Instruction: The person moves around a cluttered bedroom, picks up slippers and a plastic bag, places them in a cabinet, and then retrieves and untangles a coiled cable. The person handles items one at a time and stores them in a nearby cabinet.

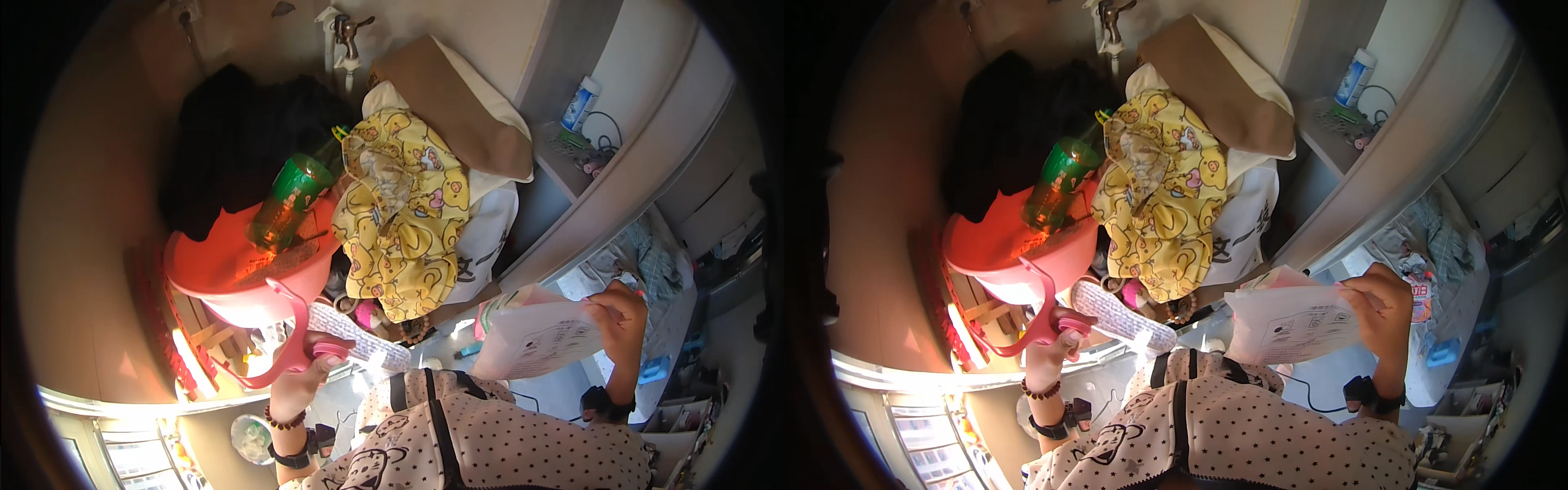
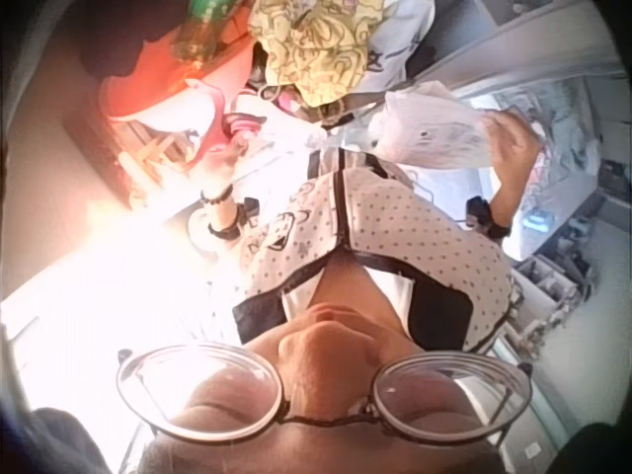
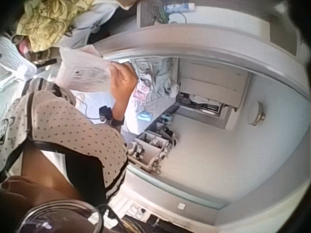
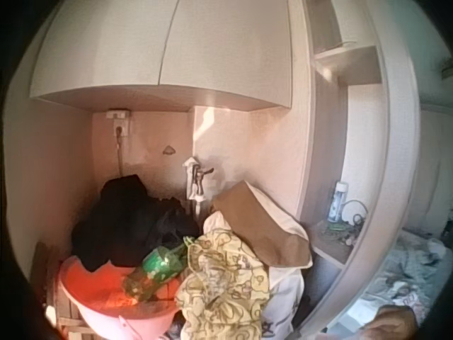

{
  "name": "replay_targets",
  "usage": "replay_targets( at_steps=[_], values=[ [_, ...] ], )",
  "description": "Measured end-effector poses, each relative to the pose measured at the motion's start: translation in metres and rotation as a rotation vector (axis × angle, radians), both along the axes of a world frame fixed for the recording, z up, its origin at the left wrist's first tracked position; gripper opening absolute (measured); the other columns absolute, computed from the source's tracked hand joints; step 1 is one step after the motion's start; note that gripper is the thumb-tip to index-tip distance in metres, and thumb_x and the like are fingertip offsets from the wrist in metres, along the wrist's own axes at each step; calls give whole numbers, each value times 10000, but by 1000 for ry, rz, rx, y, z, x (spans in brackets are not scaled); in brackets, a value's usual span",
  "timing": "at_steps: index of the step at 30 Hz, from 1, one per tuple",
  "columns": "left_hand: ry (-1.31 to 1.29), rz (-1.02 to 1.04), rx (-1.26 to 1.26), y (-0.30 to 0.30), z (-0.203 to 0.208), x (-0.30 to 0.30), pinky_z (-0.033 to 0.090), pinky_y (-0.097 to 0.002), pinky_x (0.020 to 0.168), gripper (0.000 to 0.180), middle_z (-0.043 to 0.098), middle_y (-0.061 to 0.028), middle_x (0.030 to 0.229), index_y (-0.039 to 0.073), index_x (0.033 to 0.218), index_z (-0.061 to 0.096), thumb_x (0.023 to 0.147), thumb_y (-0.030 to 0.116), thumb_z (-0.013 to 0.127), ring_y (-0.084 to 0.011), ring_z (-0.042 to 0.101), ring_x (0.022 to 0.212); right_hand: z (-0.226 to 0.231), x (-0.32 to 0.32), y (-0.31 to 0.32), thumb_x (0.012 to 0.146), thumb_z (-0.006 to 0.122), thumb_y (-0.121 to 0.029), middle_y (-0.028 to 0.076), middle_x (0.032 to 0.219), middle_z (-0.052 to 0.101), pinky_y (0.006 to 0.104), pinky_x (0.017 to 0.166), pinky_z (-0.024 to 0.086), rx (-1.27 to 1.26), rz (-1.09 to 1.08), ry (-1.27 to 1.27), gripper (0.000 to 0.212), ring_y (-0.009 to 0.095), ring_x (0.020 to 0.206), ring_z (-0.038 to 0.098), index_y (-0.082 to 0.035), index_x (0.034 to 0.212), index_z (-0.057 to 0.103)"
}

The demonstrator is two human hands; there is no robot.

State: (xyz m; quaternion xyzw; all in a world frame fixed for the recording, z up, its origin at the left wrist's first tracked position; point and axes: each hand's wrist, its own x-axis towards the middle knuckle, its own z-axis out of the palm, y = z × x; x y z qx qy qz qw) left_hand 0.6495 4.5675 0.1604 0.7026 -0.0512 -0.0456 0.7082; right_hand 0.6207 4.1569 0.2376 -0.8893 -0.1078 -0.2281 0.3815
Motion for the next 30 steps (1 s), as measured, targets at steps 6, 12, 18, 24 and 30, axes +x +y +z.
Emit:
replay_targets(
  at_steps=[6, 12, 18, 24, 30],
  values=[
    [13, 186, -58, 8, -4, -14, 395, -177, 442, 361, 619, -63, 792, -47, 967, 580, 809, 251, 707, -57, 462, 498, -8, -5, -13, 754, 637, 75, 81, 694, 532, 231, 538, 381, -69, 30, -31, 98, 119, 588, 480, 58, 850, 639],
    [65, 178, -86, 2, -10, -16, 399, -179, 438, 350, 604, -69, 784, -41, 965, 562, 806, 237, 704, -54, 441, 490, -17, -20, -32, 767, 654, 37, 80, 698, 541, 237, 549, 373, -81, -51, -29, 99, 123, 602, 474, 53, 862, 631],
    [87, 176, -88, -5, -11, -10, 378, -172, 442, 341, 630, -102, 853, -31, 966, 544, 801, 221, 704, -50, 443, 514, -25, -34, -42, 760, 656, 45, 81, 689, 543, 236, 557, 375, -38, -131, 5, 91, 122, 606, 473, 54, 847, 632],
    [76, 111, -107, -14, -10, -5, 338, -178, 441, 353, 626, -127, 845, -26, 916, 543, 785, 248, 721, -50, 423, 491, -31, -52, -53, 748, 657, 50, 78, 674, 537, 236, 556, 373, -35, -249, 35, 79, 124, 603, 474, 59, 822, 630],
    [133, 97, -154, -26, -10, -3, 367, -186, 422, 456, 624, -135, 801, -14, 923, 533, 691, 271, 802, -76, 478, 512, -46, -78, -56, 738, 648, 48, 80, 666, 537, 246, 573, 391, 48, -426, 183, 77, 132, 589, 482, 67, 811, 635]
  ],
)
